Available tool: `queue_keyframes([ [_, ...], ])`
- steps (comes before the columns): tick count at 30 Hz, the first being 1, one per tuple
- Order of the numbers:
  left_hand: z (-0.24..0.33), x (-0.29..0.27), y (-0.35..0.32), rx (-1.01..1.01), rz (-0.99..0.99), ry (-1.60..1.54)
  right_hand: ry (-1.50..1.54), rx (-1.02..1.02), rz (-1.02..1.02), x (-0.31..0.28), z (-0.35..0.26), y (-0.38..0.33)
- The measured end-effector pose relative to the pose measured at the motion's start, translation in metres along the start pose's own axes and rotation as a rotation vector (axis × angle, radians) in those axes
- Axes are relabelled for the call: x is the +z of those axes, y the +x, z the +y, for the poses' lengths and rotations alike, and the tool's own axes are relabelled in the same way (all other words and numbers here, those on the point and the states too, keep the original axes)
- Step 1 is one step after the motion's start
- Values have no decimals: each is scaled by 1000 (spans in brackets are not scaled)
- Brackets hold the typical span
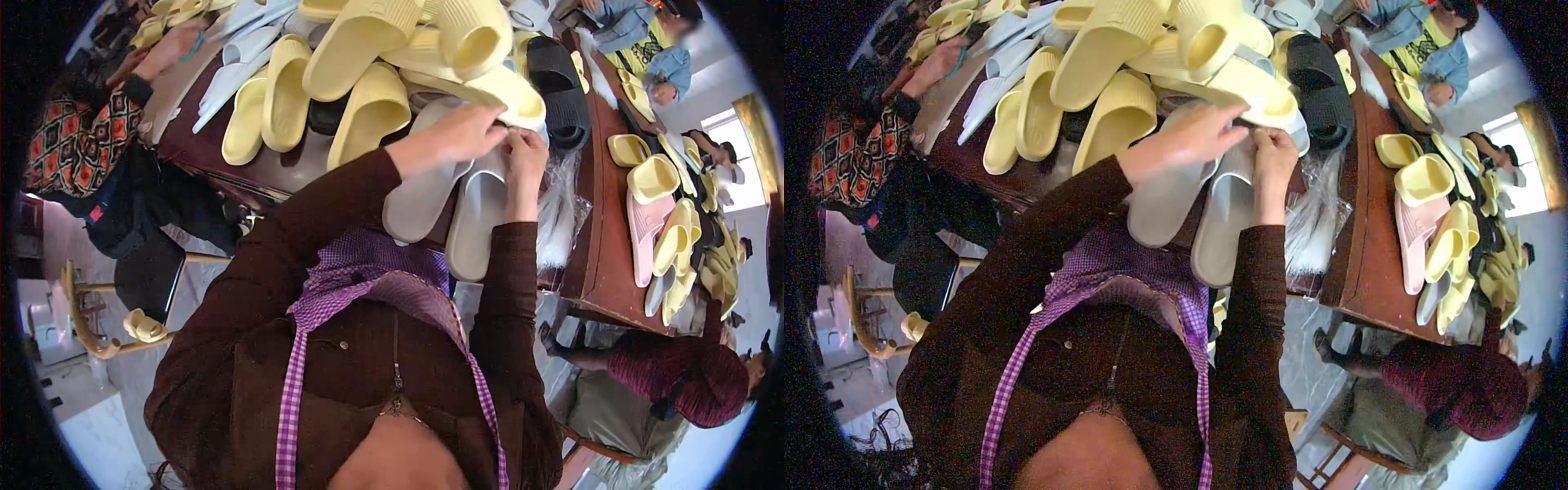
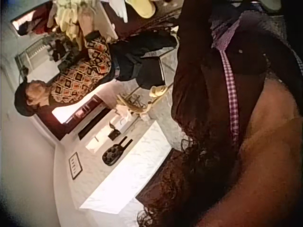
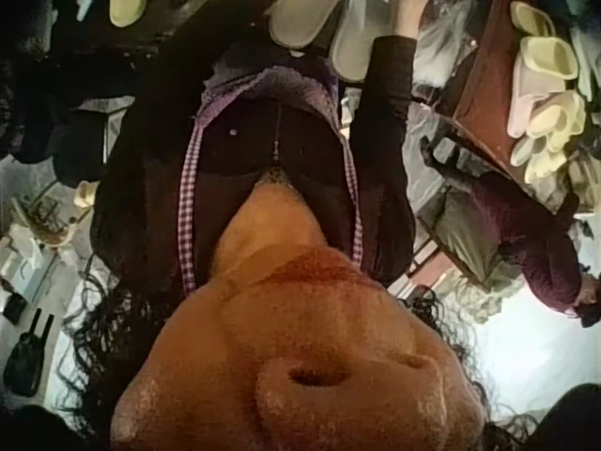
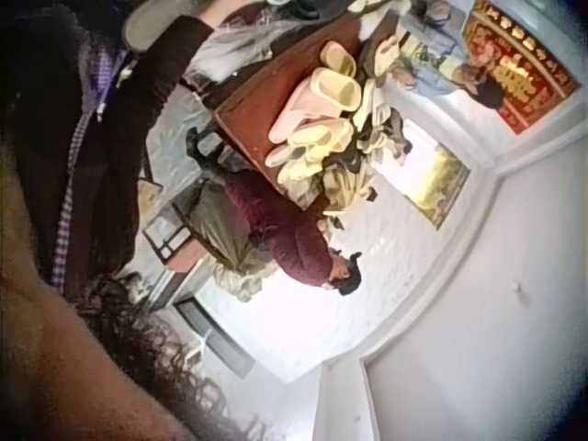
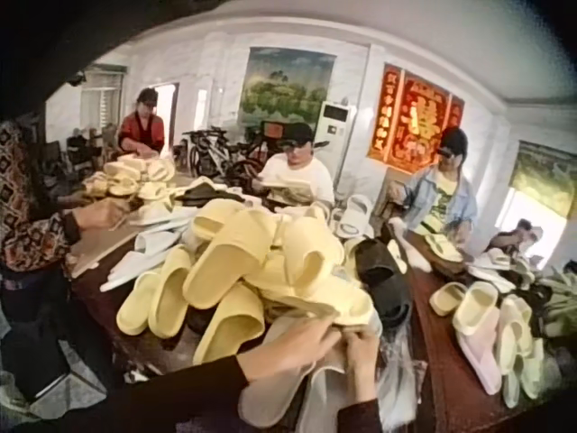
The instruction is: The person pairs slippers by hand, fastens each pair together using plastic tag fasteners, and arranges them on the table.
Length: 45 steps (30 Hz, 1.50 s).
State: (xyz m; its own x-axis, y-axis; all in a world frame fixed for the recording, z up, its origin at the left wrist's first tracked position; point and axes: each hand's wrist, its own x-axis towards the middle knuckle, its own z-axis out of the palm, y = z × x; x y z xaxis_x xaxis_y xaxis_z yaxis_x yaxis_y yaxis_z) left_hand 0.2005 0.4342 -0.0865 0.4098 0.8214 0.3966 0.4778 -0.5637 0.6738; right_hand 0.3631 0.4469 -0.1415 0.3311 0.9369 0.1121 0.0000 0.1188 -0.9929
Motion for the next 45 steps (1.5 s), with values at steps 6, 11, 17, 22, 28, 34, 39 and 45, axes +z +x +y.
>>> queue_keyframes([
  [6, -54, 33, 32, -133, 38, -414, 55, -135, -6, 7, -18, -26],
  [11, -31, 37, 3, -148, -186, -696, 109, -191, 21, 12, -18, -49],
  [17, -20, 31, -14, -235, -144, -515, 58, -191, -7, 14, -21, -59],
  [22, -31, 31, -23, -236, -98, -659, 141, -207, 88, 11, -18, -65],
  [28, -29, 30, -28, -287, -63, -948, 224, -208, 75, 13, -16, -73],
  [34, -27, 30, -29, -278, -43, -999, 122, -230, -6, 11, -11, -77],
  [39, -24, 29, -29, -350, -63, -964, 102, -185, 62, 8, -5, -71],
  [45, -24, 26, -30, -308, -94, -990, -18, -208, 66, 5, -1, -70],
])
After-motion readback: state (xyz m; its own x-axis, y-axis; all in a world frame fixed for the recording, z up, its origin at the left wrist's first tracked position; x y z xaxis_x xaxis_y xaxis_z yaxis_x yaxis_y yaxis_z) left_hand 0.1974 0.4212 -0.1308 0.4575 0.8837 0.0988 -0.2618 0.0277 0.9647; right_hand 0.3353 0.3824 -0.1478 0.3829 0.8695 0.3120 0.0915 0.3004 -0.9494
